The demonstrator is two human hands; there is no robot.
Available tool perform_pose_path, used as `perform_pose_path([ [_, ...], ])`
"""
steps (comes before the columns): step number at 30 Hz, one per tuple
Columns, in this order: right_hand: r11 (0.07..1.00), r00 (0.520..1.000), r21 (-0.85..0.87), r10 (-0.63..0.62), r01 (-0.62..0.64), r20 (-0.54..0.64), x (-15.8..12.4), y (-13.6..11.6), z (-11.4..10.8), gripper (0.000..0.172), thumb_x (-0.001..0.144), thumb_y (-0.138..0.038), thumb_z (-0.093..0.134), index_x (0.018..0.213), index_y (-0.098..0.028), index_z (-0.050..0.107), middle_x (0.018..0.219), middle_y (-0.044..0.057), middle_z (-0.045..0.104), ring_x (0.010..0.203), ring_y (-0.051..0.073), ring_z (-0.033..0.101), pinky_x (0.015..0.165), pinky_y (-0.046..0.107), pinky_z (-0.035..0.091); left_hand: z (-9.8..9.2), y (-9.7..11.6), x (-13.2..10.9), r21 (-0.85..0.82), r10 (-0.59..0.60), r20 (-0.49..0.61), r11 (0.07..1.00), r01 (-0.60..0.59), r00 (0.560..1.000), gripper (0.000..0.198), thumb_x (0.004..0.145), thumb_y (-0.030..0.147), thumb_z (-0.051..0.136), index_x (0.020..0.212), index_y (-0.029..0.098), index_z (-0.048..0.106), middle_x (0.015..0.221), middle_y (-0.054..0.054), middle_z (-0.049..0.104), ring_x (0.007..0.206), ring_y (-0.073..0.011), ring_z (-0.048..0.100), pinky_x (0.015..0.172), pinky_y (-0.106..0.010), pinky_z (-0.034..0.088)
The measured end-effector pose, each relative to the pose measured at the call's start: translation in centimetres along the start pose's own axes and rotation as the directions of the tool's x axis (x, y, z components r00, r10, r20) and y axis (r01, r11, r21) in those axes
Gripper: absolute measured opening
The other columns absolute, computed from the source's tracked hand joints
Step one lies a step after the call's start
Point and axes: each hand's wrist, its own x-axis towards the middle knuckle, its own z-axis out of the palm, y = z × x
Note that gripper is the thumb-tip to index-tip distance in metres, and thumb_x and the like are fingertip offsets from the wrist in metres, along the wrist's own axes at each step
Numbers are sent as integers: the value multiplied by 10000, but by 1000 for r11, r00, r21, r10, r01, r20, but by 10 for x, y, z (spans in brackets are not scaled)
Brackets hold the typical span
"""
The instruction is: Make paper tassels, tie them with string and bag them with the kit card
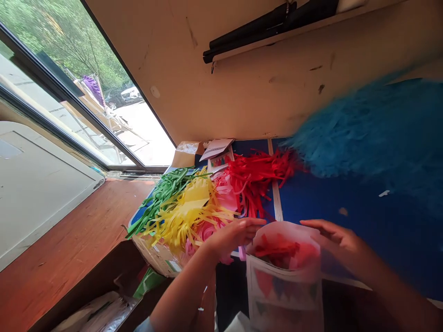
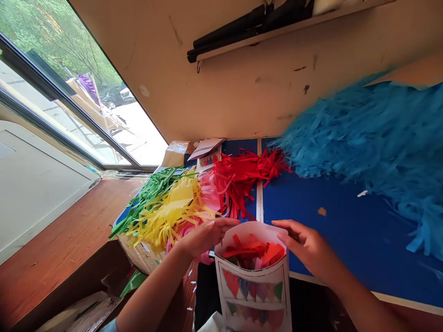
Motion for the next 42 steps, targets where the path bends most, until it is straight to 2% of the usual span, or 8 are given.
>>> perform_pose_path([
  [4, 937, 984, 326, 74, -125, 164, -18, 21, 20, 616, 738, -599, 561, 1217, -212, 533, 1058, 134, 659, 914, 297, 644, 725, 382, 544, 23, -48, -13, -179, 264, -133, 941, -285, 955, 724, 663, 658, 616, 1220, 201, 552, 1198, -136, 599, 1115, -319, 543, 966, -438, 380],
  [9, 957, 967, 279, -10, 84, -256, -45, 38, 58, 672, 740, -482, 631, 1312, -239, 377, 1290, 145, 512, 1152, 295, 520, 880, 395, 501, 43, -89, -19, -94, 344, -446, 900, -426, 826, 640, 734, 596, 607, 1257, 255, 467, 1304, -104, 523, 1207, -298, 473, 1018, -451, 343],
  [15, 982, 906, 121, -83, 145, -415, -62, 37, 72, 440, 783, -462, 581, 1170, -266, 507, 1314, 83, 483, 1190, 280, 485, 953, 381, 462, 56, -92, -28, 175, 458, -590, 877, -448, 665, 344, 784, 544, 581, 962, 250, 592, 1163, -71, 608, 1064, -253, 568, 907, -399, 449],
  [21, 961, 884, 149, -145, 232, -444, -70, 31, 71, 435, 734, -551, 624, 1059, -266, 580, 1261, 61, 523, 1191, 277, 476, 956, 343, 445, 76, -85, -39, 455, 596, -596, 803, -387, 537, 226, 845, 428, 554, 959, 266, 662, 1076, -65, 655, 1010, -245, 600, 885, -392, 464],
  [25, 953, 899, 222, -97, 208, -426, -67, 42, 66, 417, 696, -536, 674, 988, -251, 589, 1237, 80, 538, 1163, 289, 498, 935, 352, 451, 78, -88, -39, 517, 660, -622, 750, -413, 421, 227, 812, 367, 622, 1026, 293, 640, 1190, -57, 593, 1194, -256, 479, 999, -414, 374],
  [31, 925, 937, 322, -88, 203, -337, -51, 63, 57, 357, 655, -445, 735, 914, -251, 585, 1152, 87, 575, 993, 262, 592, 781, 323, 516, 61, -85, -40, 332, 698, -401, 715, -616, 594, 240, 896, 405, 480, 986, 286, 668, 1230, -62, 547, 1180, -275, 498, 988, -457, 397],
  [37, 903, 932, 342, -143, 261, -334, -42, 67, 60, 343, 655, -399, 743, 929, -247, 601, 1128, 80, 583, 969, 247, 599, 759, 304, 526, 53, -73, -38, 294, 758, -218, 651, -699, 614, 184, 859, 396, 557, 977, 308, 668, 1339, -42, 459, 1229, -325, 463, 988, -483, 401],
  [42, 891, 923, 302, -251, 338, -293, -35, 78, 56, 307, 667, -308, 746, 942, -246, 625, 1083, 83, 613, 913, 232, 630, 698, 275, 547, 57, -80, -37, 347, 750, -194, 656, -671, 633, 292, 918, 412, 438, 1186, 372, 549, 1375, -40, 464, 1289, -282, 400, 1038, -483, 339],
])
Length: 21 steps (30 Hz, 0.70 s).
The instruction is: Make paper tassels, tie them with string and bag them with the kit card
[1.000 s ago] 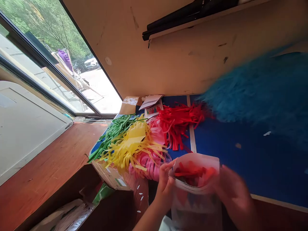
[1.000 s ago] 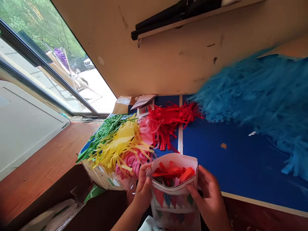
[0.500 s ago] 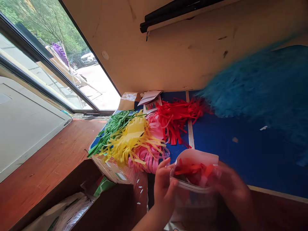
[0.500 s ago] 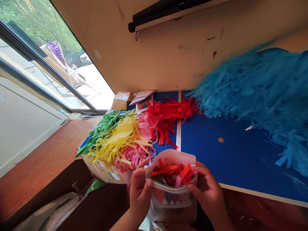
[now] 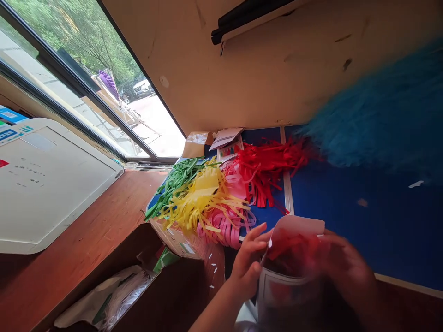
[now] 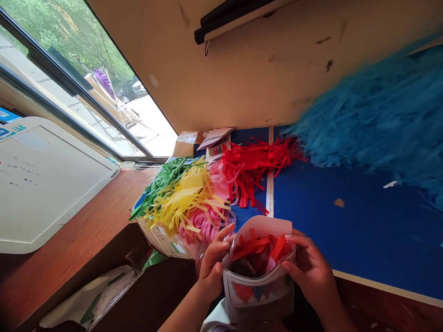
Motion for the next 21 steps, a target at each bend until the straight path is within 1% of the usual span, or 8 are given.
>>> perform_pose_path([
  [2, 999, 999, -17, 29, -29, 31, -2, 0, 2, 335, 686, -319, 732, 994, -254, 618, 1134, 85, 599, 950, 234, 623, 728, 276, 545, 0, -1, -3, 29, -47, -20, 998, 47, 999, 389, 931, 435, 389, 1315, 381, 423, 1413, -44, 429, 1328, -267, 340, 1063, -482, 304],
  [5, 1000, 999, -18, 18, -17, 34, -10, -6, 12, 435, 730, -428, 674, 1115, -252, 574, 1241, 102, 539, 1074, 261, 570, 812, 303, 524, -2, -1, -5, 29, -205, -103, 977, 209, 973, 576, 906, 513, 387, 1427, 318, 236, 1450, -88, 371, 1302, -264, 383, 1050, -451, 340],
  [7, 1000, 997, 3, -10, 10, 75, -16, -14, 20, 563, 731, -531, 635, 1197, -236, 523, 1297, 124, 493, 1141, 291, 524, 860, 340, 506, -4, -2, -5, 87, -278, -199, 950, 300, 940, 624, 881, 525, 438, 1424, 265, 273, 1420, -107, 416, 1294, -258, 396, 1056, -413, 341],
  [9, 1000, 995, 11, -25, 24, 100, -20, -22, 26, 669, 688, -589, 650, 1230, -232, 488, 1318, 131, 474, 1163, 307, 505, 873, 353, 502, -6, -6, -6, 170, -280, -312, 924, 344, 908, 571, 869, 503, 479, 1370, 242, 395, 1381, -104, 468, 1282, -252, 412, 1056, -382, 344],
  [13, 995, 996, -58, 77, -80, -53, -18, -29, 29, 597, 633, -440, 757, 1149, -266, 512, 1178, 86, 581, 1036, 246, 595, 799, 280, 528, -5, -15, -10, 217, -226, -458, 910, 354, 860, 494, 866, 492, 486, 1278, 222, 514, 1324, -97, 529, 1240, -246, 462, 1043, -359, 352],
  [15, 990, 986, -41, 132, -137, -106, -15, -28, 29, 572, 606, -365, 784, 1105, -266, 522, 1070, 69, 619, 929, 218, 631, 719, 253, 539, -3, -19, -10, 181, -225, -473, 921, 344, 852, 496, 857, 514, 488, 1244, 209, 539, 1307, -105, 542, 1234, -252, 466, 1044, -363, 346],
  [18, 977, 960, 14, 210, -211, -186, -10, -30, 30, 642, 588, -349, 793, 1145, -257, 488, 1027, 69, 612, 877, 212, 625, 692, 278, 537, 0, -22, -9, 93, -229, -436, 950, 297, 870, 528, 844, 548, 485, 1243, 203, 509, 1259, -121, 571, 1169, -260, 522, 995, -388, 394],
  [21, 959, 936, 50, 285, -281, -209, -7, -35, 36, 751, 557, -346, 813, 1204, -260, 441, 1042, 66, 595, 868, 204, 611, 716, 298, 528, 2, -24, -7, 21, -186, -453, 976, 219, 872, 463, 834, 531, 518, 1191, 237, 481, 1060, -77, 652, 934, -211, 628, 830, -350, 488],
])
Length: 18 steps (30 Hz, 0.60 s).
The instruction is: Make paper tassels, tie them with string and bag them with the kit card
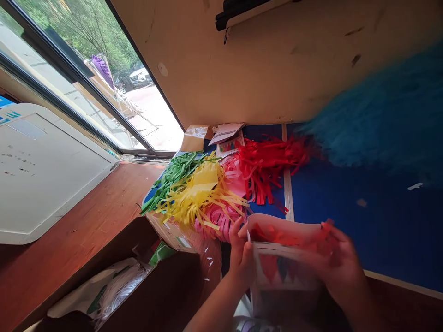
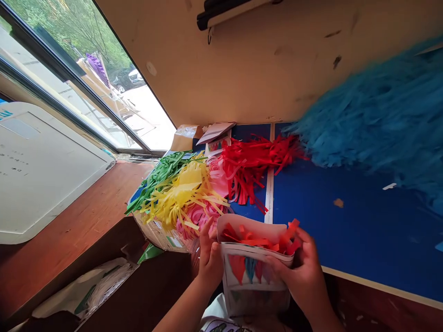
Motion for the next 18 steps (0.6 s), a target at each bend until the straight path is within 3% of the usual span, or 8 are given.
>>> perform_pose_path([
  [4, 1000, 999, 24, -5, 4, 37, 0, -3, 7, 727, 537, -358, 830, 1159, -276, 462, 1060, 56, 597, 917, 196, 607, 750, 274, 510, -1, -2, 2, 21, 10, -132, 1000, -7, 991, 324, 800, 520, 575, 929, 225, 536, 764, -2, 624, 644, -134, 585, 605, -247, 472],
  [8, 990, 991, 100, -111, 103, 78, -6, 2, 9, 640, 566, -473, 798, 1097, -267, 507, 1075, 76, 611, 986, 239, 596, 795, 317, 503, -5, -3, 3, 115, 53, -208, 993, -29, 977, 366, 774, 554, 584, 876, 203, 586, 813, -35, 628, 733, -166, 592, 682, -286, 477],
  [11, 989, 989, 61, -137, 133, 62, -12, 8, 8, 448, 711, -537, 663, 1059, -272, 564, 1164, 70, 592, 1089, 257, 554, 860, 334, 486, -7, -3, 2, 136, 106, -195, 988, -80, 975, 360, 761, 556, 598, 836, 204, 618, 836, -48, 640, 774, -187, 606, 718, -308, 484],
  [14, 984, 984, -50, -170, 173, 54, -9, 12, 3, 306, 783, -453, 616, 1023, -266, 589, 1223, 66, 564, 1137, 264, 527, 888, 350, 481, -7, -2, 2, 134, 130, -165, 985, -109, 978, 346, 744, 547, 623, 797, 205, 638, 843, -56, 653, 791, -203, 618, 738, -327, 489],
  [18, 936, 927, -69, -330, 346, 178, 11, 2, -5, 312, 827, -447, 548, 1057, -238, 579, 1264, 99, 521, 1111, 267, 543, 828, 349, 511, -7, 2, 2, 150, 192, -130, 974, -172, 973, 257, 794, 469, 608, 820, 216, 645, 858, -56, 665, 825, -207, 628, 760, -331, 491],
])
